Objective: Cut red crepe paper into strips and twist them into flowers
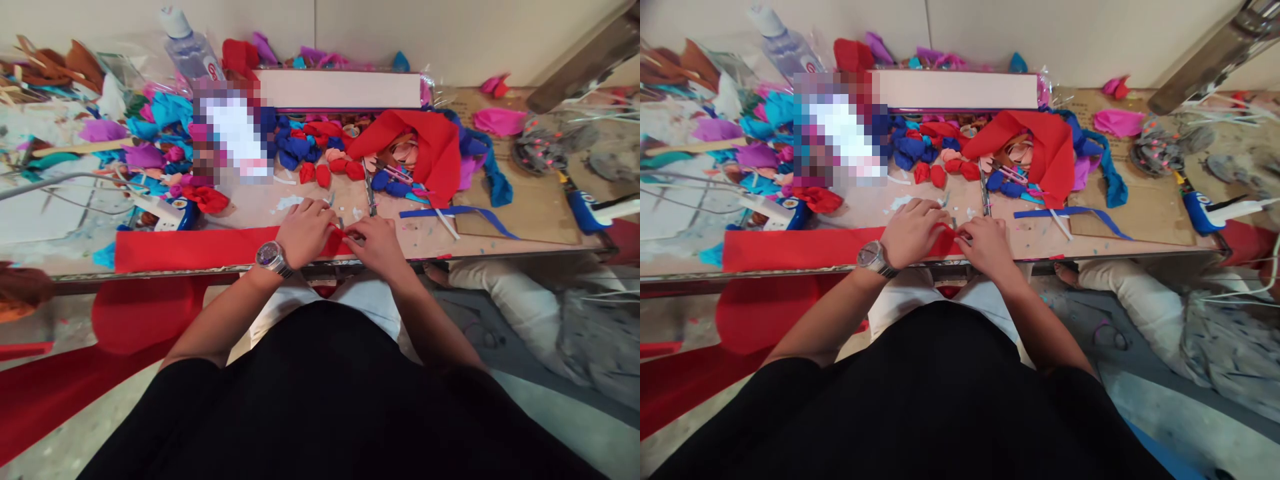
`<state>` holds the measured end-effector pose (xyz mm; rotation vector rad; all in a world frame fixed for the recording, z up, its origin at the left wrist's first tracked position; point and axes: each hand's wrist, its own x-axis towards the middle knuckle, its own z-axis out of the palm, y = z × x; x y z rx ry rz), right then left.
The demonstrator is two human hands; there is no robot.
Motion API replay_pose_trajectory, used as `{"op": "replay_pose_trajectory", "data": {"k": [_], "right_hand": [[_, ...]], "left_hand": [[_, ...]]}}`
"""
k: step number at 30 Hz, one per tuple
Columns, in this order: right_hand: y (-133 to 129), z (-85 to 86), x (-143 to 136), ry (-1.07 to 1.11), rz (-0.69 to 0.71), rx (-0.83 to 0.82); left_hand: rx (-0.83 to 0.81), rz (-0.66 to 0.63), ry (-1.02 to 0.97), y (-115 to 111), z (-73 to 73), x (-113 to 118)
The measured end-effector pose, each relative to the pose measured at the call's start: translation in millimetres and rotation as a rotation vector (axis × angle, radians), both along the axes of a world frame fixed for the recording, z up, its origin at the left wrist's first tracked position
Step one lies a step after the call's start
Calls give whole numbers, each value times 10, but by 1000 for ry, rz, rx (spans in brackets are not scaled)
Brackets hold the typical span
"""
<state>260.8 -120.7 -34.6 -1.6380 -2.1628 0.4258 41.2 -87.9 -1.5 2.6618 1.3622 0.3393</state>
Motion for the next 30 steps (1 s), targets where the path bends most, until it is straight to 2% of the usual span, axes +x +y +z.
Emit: {"op": "replay_pose_trajectory", "data": {"k": [7,15,24,30], "right_hand": [[-56,-30,42,37,18,19],[-100,-41,70,41,30,25],[-119,-31,63,37,26,21],[-125,-35,59,75,4,24]], "left_hand": [[-11,-37,10,159,-112,81],[-24,-61,-9,155,-139,98],[-10,-94,55,137,-183,132],[6,-75,21,88,-124,127]]}}
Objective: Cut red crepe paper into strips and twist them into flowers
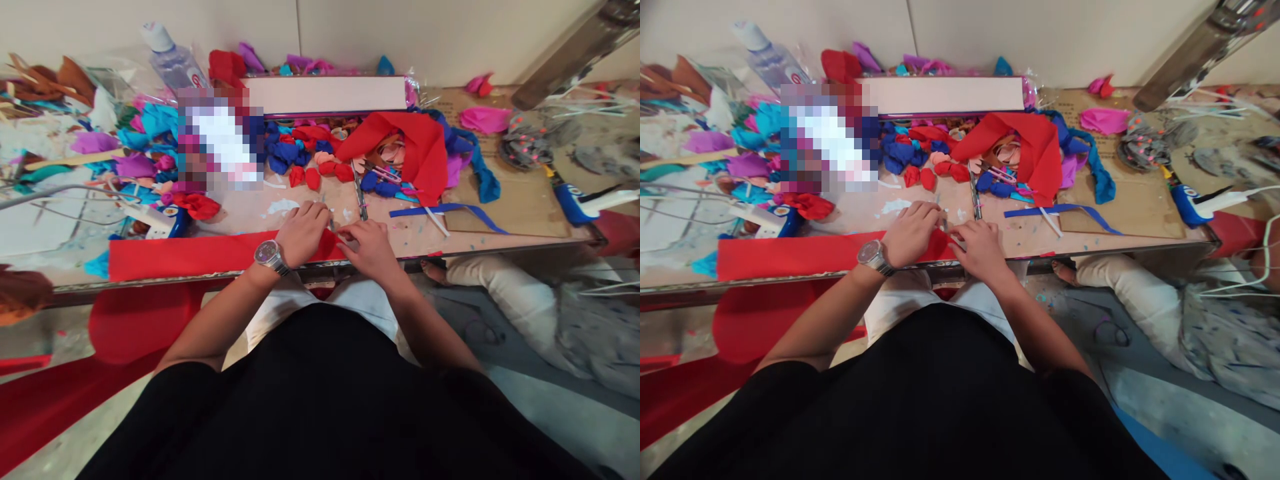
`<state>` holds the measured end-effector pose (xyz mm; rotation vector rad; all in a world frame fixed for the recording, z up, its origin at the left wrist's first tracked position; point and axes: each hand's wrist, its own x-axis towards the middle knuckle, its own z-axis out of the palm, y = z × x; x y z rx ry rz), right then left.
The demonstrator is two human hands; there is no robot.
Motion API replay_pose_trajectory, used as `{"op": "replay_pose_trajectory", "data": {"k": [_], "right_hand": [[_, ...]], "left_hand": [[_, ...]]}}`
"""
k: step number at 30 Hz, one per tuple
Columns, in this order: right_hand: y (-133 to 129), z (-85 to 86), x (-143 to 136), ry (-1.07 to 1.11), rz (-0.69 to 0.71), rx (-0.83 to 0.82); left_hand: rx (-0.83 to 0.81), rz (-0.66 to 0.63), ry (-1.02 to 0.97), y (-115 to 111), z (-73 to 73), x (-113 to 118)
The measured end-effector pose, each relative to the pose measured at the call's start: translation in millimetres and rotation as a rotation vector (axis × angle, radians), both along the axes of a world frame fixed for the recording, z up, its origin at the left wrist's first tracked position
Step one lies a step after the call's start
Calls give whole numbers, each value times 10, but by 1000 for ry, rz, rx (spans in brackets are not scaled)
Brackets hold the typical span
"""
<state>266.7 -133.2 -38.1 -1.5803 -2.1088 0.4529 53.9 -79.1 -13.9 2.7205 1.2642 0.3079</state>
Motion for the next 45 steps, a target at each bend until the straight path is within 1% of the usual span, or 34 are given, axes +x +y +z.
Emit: {"op": "replay_pose_trajectory", "data": {"k": [5,9,10,12,14,16,19,21,23,25,27,30,34,38,41,45], "right_hand": [[49,-14,8,64,-15,28],[207,35,38,185,34,85],[267,69,47,200,57,111],[407,166,58,191,108,137],[566,295,59,160,154,155],[733,435,48,120,168,164],[973,608,10,119,220,158],[1124,659,-27,154,247,182],[1273,643,-71,215,277,226],[1415,567,-120,291,311,257],[1534,456,-170,370,330,279],[1630,294,-237,465,319,293],[1597,164,-281,536,306,299],[1501,103,-250,554,327,373],[1457,87,-201,455,346,439],[1452,78,-168,336,362,495]], "left_hand": [[11,11,-70,-24,84,-53],[-51,23,-186,30,167,-124],[-80,26,-234,62,204,-143],[-139,-36,-353,156,299,-181],[-183,-75,-429,286,406,-218],[-210,-102,-431,438,499,-253],[-192,-66,-460,663,561,-308],[-164,-34,-513,791,545,-348],[-144,-5,-576,895,497,-389],[-133,17,-640,978,438,-426],[-127,29,-683,1046,384,-451],[-120,27,-701,1120,320,-458],[-108,21,-717,1156,238,-423],[-129,42,-761,1120,144,-392],[-157,43,-791,1075,81,-403],[-144,53,-815,1038,16,-450]]}}
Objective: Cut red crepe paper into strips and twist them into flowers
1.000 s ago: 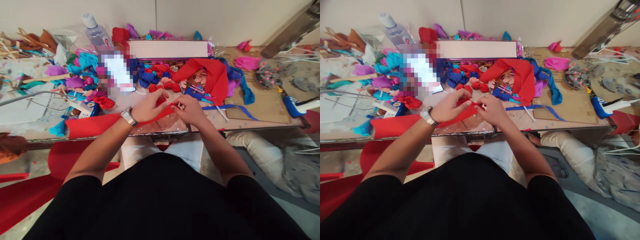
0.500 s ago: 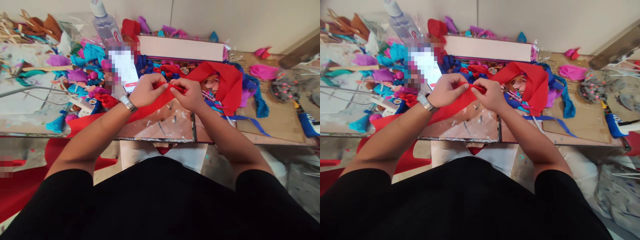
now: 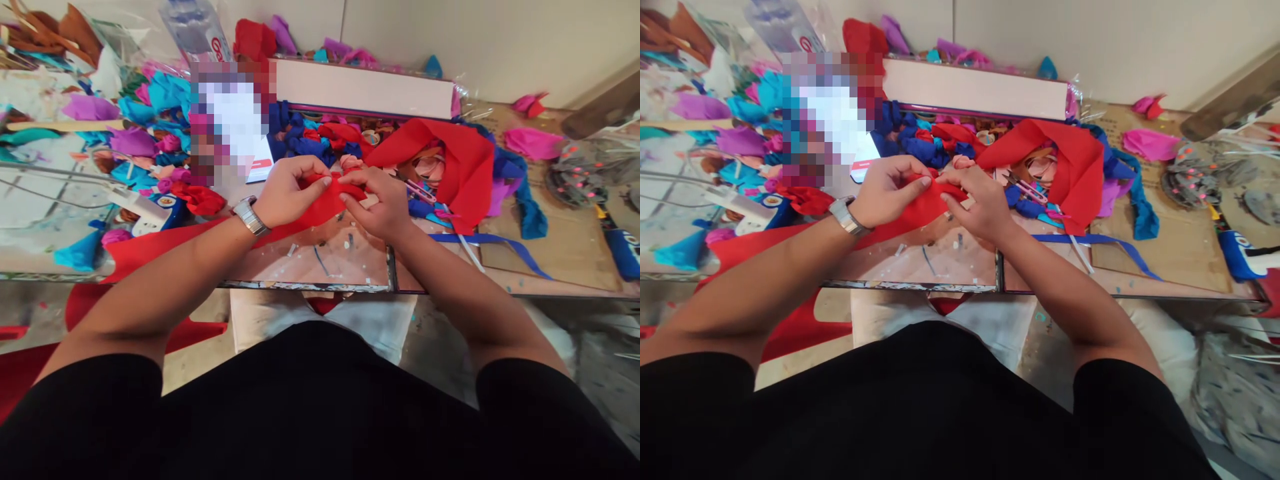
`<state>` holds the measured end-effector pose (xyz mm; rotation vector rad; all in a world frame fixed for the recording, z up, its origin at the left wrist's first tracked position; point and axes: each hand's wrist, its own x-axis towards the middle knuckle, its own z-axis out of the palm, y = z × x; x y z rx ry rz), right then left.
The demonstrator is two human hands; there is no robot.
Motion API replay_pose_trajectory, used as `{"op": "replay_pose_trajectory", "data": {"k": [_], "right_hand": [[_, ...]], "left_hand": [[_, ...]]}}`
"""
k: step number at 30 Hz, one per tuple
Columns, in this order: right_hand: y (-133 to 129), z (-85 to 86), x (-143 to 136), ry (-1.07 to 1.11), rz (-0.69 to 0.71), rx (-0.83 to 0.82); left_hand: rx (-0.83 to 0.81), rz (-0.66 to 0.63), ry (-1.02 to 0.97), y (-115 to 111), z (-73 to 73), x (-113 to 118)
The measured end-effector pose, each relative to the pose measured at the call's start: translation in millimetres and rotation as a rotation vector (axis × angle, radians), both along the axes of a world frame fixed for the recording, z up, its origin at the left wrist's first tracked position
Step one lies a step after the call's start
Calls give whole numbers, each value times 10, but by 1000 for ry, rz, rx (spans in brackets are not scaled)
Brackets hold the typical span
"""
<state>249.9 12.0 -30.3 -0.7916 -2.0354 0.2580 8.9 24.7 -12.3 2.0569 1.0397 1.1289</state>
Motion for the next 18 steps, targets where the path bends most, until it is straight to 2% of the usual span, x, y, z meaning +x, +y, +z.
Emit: {"op": "replay_pose_trajectory", "data": {"k": [12,18], "right_hand": [[47,-45,-6,-60,26,65],[94,-57,20,-73,7,47]], "left_hand": [[30,-13,2,51,-110,-26],[13,-11,-20,90,-138,-41]]}}
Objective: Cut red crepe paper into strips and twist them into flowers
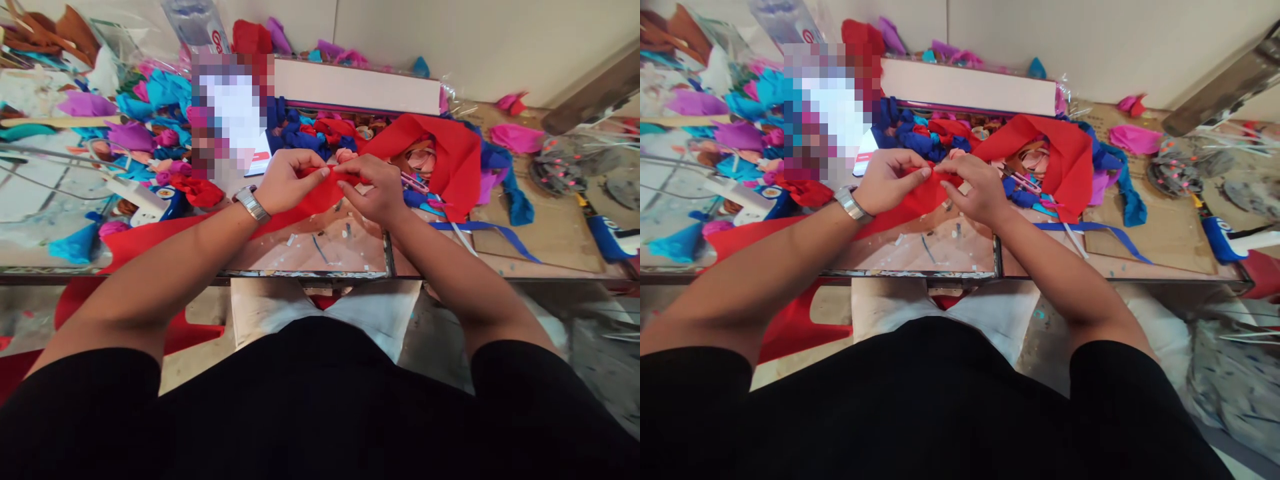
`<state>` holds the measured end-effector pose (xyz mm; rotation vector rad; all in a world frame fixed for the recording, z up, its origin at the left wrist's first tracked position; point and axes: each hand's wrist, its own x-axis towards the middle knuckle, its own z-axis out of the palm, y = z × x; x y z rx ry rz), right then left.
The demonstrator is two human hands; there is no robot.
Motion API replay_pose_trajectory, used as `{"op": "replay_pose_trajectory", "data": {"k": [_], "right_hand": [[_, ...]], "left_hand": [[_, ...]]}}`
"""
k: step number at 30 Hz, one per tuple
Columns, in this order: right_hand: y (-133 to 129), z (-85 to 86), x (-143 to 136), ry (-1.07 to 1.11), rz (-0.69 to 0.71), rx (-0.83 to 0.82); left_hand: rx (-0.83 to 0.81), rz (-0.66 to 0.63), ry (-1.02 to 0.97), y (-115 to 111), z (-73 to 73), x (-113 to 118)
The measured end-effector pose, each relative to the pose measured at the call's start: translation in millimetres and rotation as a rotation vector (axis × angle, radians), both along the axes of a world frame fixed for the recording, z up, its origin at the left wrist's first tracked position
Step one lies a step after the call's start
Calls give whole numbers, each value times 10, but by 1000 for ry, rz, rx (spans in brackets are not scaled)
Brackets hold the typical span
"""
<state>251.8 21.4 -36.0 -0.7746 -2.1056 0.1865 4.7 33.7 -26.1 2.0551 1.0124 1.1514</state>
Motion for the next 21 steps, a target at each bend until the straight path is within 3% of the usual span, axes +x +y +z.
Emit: {"op": "replay_pose_trajectory", "data": {"k": [13,21], "right_hand": [[10,-15,-24,44,41,32],[-16,13,-40,22,-7,29]], "left_hand": [[11,-3,-14,-49,-31,43],[19,14,42,-78,-22,55]]}}
